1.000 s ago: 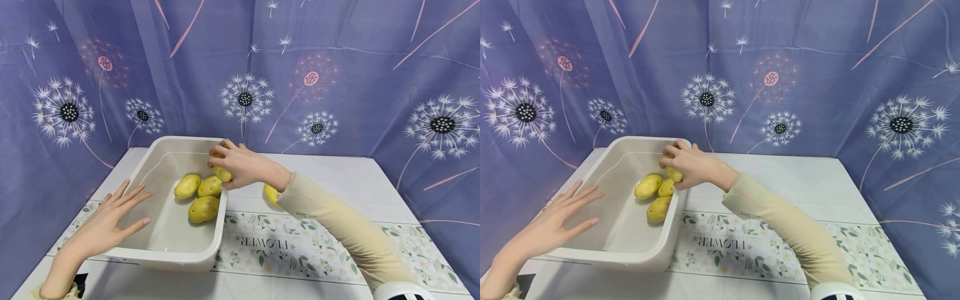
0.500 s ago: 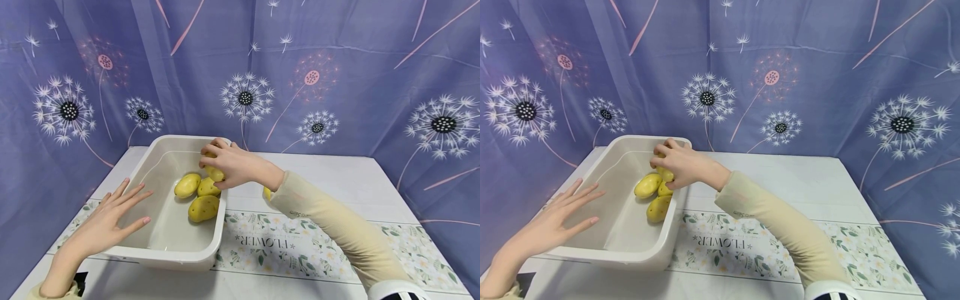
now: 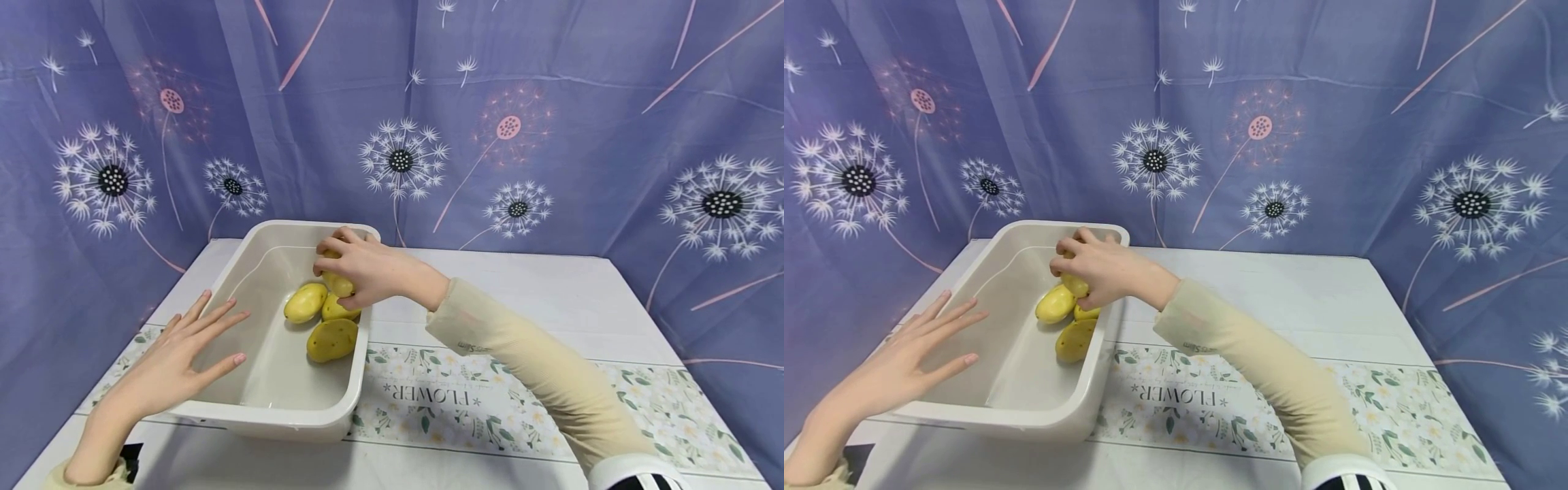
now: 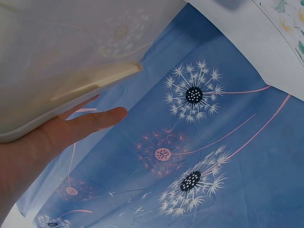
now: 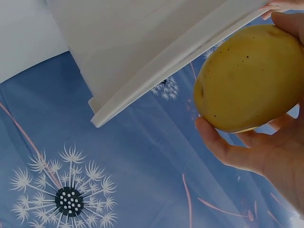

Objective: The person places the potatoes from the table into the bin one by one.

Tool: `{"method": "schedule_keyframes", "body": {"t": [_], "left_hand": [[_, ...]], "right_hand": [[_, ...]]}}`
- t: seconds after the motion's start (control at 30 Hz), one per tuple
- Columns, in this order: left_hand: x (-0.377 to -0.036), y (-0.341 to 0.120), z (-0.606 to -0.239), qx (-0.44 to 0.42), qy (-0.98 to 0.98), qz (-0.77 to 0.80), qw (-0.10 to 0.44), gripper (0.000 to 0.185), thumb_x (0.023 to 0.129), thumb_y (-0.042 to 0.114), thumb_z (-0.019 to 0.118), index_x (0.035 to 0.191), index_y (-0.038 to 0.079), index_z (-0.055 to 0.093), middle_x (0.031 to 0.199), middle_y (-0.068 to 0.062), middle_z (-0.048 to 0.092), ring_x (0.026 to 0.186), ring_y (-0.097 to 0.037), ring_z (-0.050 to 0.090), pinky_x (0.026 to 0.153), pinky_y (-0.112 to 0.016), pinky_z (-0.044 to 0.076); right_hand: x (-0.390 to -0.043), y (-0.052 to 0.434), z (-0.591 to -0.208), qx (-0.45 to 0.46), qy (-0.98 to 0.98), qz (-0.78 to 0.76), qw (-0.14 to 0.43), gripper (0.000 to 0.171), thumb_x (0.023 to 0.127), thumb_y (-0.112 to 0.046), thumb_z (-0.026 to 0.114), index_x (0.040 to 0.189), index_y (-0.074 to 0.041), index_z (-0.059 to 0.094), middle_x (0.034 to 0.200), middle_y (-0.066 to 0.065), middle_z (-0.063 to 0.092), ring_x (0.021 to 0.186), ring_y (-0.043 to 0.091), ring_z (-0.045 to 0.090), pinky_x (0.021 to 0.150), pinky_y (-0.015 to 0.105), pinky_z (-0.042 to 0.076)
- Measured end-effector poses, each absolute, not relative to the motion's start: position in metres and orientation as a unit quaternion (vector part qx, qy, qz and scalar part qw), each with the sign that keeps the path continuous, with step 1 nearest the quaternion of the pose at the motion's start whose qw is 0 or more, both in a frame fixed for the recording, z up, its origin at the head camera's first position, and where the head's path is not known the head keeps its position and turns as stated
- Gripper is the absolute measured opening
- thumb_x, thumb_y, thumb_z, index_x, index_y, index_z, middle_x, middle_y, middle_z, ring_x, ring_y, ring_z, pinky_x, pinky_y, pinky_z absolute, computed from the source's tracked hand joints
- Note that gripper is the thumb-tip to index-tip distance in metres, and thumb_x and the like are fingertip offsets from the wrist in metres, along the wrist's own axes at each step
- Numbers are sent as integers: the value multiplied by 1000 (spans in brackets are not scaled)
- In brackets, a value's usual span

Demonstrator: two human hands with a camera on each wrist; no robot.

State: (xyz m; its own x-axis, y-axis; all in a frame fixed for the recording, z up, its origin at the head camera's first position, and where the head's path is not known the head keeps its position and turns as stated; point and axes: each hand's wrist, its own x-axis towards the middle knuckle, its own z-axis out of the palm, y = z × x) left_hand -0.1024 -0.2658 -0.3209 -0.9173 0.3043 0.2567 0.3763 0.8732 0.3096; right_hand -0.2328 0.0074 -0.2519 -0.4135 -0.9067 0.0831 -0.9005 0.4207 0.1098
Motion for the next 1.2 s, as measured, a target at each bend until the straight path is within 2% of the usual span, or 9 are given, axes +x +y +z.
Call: {"method": "schedule_keyframes", "body": {"t": [0.37, 1.2], "left_hand": [[-103, -265, -321, -175, -963, -179, 99, 55, 82, 39, 60, 133, 29, 41, 142, -13, 35, 140, -21, 1, 100, -68, 9], [-103, -265, -322, -179, -963, -179, 96, 55, 83, 38, 59, 134, 30, 39, 142, -12, 35, 140, -20, 0, 98, -70, 9]], "right_hand": [[-238, -2, -248, 539, -839, -25, 67, 43, 73, -32, 63, 115, -27, 52, 125, -1, 43, 114, 20, 34, 74, 38, 47], [-250, -16, -250, 545, -835, -42, 60, 43, 75, -36, 63, 116, -27, 52, 122, -3, 45, 104, 18, 37, 64, 28, 44]]}}
